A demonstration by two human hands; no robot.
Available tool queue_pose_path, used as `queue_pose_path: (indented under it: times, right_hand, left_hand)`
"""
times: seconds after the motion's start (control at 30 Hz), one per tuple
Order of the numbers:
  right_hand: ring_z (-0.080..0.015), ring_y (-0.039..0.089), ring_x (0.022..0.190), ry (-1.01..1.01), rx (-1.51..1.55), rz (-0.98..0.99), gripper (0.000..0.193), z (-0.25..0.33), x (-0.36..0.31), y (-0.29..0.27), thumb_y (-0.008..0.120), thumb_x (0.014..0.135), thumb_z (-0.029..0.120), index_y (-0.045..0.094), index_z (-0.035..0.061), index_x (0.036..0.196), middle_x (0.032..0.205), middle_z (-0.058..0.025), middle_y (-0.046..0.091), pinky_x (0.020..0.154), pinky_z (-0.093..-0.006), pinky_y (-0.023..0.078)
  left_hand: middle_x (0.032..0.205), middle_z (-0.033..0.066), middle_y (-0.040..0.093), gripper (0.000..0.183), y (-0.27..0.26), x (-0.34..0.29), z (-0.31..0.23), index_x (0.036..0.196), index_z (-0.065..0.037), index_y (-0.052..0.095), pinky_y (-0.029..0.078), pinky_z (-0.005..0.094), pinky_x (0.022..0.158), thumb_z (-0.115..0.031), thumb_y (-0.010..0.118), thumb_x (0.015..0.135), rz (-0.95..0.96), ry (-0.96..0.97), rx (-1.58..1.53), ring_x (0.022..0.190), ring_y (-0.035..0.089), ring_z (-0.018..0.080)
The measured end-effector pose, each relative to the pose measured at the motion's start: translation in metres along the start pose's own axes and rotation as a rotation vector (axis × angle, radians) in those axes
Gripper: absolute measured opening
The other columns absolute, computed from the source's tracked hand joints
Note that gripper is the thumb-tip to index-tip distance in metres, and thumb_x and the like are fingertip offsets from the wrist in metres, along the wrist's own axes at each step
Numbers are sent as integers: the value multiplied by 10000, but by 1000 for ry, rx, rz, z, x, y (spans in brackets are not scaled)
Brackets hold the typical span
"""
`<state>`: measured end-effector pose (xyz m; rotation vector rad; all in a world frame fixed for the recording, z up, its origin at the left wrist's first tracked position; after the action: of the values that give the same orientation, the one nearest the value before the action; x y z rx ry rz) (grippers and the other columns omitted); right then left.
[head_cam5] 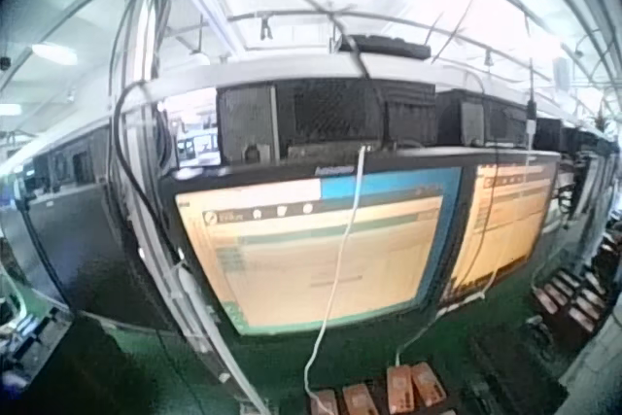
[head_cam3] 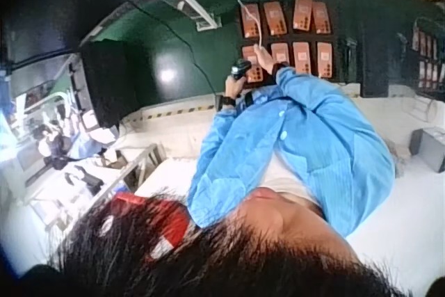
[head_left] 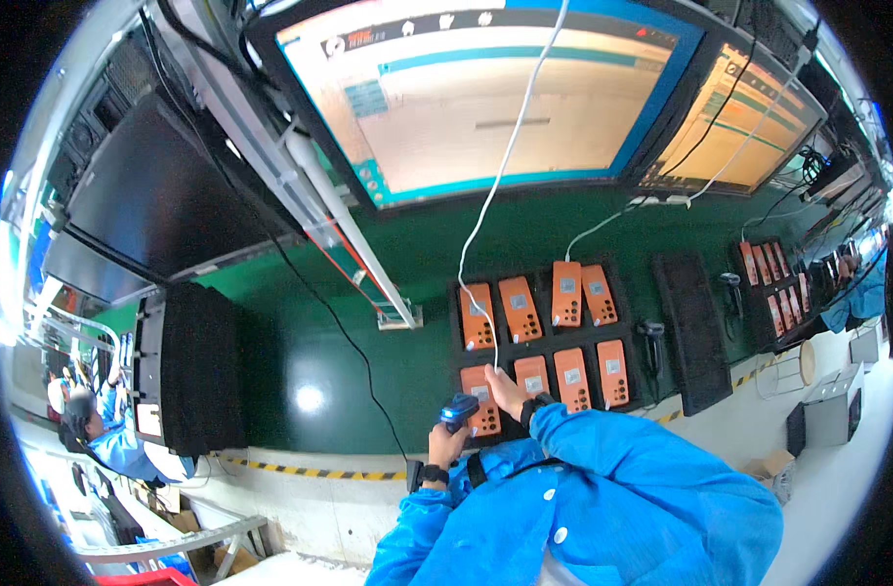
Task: Scanning and verifying handheld electronic devices at a testing workstation.
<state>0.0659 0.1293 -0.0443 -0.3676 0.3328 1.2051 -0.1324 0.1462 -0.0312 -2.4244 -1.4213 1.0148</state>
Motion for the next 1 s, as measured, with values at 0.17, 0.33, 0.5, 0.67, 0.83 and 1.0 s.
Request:
queue_pose_path:
  times: [0.17, 0.33, 0.5, 0.67, 0.83, 1.0]
  right_hand:
    - [-314, 540, 741, -137, -481, -212, 422, -1, -4, -5, 738, 703, 339, 484, 27, 832, 786, -156, 554, 616, -408, 408]
    - [-325, 523, 712, -303, -441, -224, 335, -24, -10, -5, 707, 716, 225, 444, 55, 837, 767, -144, 513, 659, -399, 434]
    - [-117, 399, 698, -213, 271, -115, 335, -16, -26, -17, 493, 918, 359, 422, 99, 720, 722, 11, 419, 657, -286, 341]
    - [-107, 481, 759, -375, 241, -2, 341, 7, -34, -36, 413, 965, 347, 558, 48, 890, 791, -3, 524, 714, -252, 388]
    - [-122, 603, 857, -357, 113, 34, 214, 64, -68, -35, 596, 887, 189, 630, 7, 995, 924, -53, 653, 748, -263, 468]
    - [-110, 598, 787, -452, -144, 4, 170, 66, -78, -38, 600, 882, 134, 634, -28, 922, 879, -62, 641, 700, -252, 488]
  left_hand:
    - [943, 229, 641, 446, -37, 47, 33, 993, 6, 591, 481, 437, 791, -267, 690, 654, -295, 125, 155, 885, 619, 376]
    - [1173, 231, 519, 633, -51, 37, -25, 1266, -6, 438, 390, 434, 948, -73, 631, 667, -642, 415, 291, 1104, 487, 376]
    - [1009, 118, 630, 460, 14, 0, -94, 1160, -37, 532, 477, 337, 813, -94, 701, 736, 32, 553, -167, 926, 607, 201]
    - [853, 80, 664, 153, 39, 0, -98, 933, -21, 587, 491, 286, 725, -18, 636, 788, 178, 447, -277, 810, 616, 125]
    - [843, 109, 660, 186, 41, -11, -104, 960, -22, 560, 490, 300, 713, -32, 636, 791, 124, 532, -220, 797, 635, 180]
    - [843, 122, 659, 190, 49, -16, -88, 956, -25, 554, 485, 322, 701, -39, 638, 787, 128, 486, -290, 785, 638, 214]
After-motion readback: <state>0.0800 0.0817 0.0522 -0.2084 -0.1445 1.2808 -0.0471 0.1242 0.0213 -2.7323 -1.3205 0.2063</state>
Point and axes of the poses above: each hand's wrist, its own x-axis towards the middle knuckle, its own y-axis out of the palm, z = x × y, the point moved 8 cm from there along x, towards the middle knuckle
